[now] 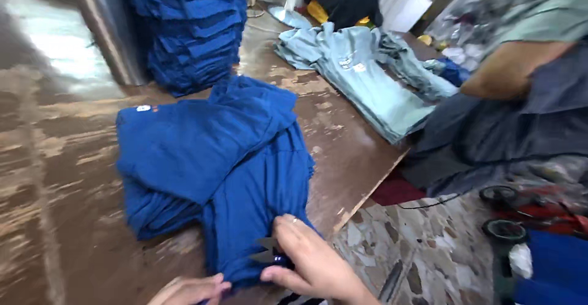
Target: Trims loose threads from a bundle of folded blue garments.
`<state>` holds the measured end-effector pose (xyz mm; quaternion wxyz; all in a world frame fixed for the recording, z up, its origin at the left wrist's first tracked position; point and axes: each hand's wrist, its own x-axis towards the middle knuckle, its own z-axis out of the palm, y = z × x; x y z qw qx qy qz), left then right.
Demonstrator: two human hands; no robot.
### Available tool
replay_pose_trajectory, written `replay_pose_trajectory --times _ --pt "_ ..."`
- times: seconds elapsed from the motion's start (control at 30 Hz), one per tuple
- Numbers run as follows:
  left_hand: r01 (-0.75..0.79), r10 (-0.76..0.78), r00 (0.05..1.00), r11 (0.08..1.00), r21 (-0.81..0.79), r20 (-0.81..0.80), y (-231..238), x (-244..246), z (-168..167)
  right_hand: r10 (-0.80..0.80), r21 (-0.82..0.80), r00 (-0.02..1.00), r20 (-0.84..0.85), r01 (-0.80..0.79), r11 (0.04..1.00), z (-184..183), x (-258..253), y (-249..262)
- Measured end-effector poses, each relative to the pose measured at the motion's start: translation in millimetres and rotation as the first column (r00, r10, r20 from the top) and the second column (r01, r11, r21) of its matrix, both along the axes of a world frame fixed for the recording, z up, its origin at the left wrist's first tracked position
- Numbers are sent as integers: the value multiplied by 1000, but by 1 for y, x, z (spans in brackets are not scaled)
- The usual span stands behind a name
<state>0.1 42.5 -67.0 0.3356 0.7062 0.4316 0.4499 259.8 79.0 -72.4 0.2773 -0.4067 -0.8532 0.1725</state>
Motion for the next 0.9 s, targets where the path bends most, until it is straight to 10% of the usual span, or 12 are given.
replay_pose_trajectory --times 0.17,0.63,0.9 --pt "-169 157 981 980 107 114 2 17 -8 -19 127 985 173 -3 992 -4 -7 2" --pt "332 -325 930 943 -12 172 0 -2 8 -6 66 988 152 -4 998 -3 -1 0" --pt "-144 193 958 964 225 -213 7 35 7 -12 11 986 168 11 1000 0 -1 -4"
